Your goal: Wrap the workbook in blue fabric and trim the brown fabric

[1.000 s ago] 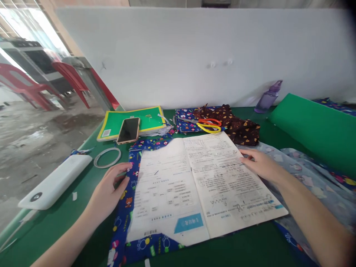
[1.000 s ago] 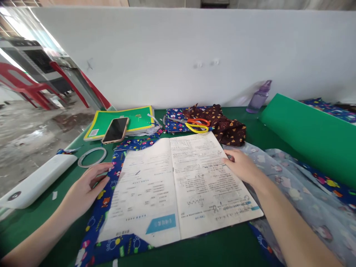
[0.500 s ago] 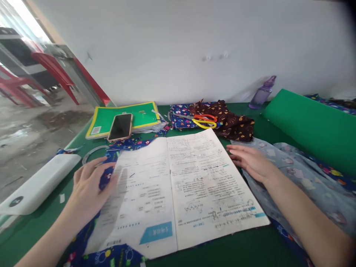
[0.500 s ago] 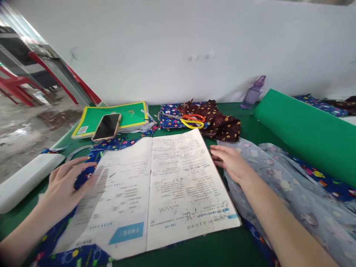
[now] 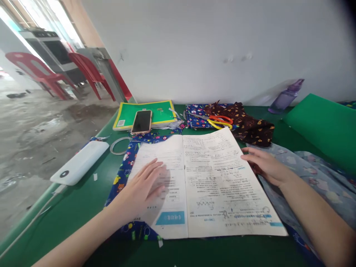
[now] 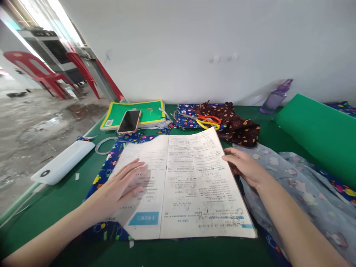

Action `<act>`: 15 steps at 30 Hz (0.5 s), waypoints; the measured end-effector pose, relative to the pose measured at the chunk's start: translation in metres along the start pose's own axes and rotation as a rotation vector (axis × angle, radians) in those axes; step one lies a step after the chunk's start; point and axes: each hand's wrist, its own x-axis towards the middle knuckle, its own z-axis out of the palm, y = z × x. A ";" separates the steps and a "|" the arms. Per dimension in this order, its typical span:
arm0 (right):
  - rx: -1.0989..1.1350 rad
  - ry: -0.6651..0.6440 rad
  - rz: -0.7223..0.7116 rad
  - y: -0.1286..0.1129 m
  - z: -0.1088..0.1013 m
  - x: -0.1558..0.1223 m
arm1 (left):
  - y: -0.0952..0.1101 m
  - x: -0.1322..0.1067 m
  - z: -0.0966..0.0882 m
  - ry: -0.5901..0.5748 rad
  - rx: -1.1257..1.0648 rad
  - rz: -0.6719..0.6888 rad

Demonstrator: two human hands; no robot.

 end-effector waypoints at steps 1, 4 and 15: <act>0.006 -0.006 -0.023 -0.006 0.002 -0.001 | 0.006 0.000 -0.003 -0.017 -0.023 0.007; 0.046 0.025 -0.114 -0.031 0.009 -0.007 | 0.026 0.001 -0.011 -0.095 -0.091 0.037; -0.154 0.155 -0.441 -0.167 0.042 -0.059 | 0.083 0.022 0.003 -0.232 -0.113 0.216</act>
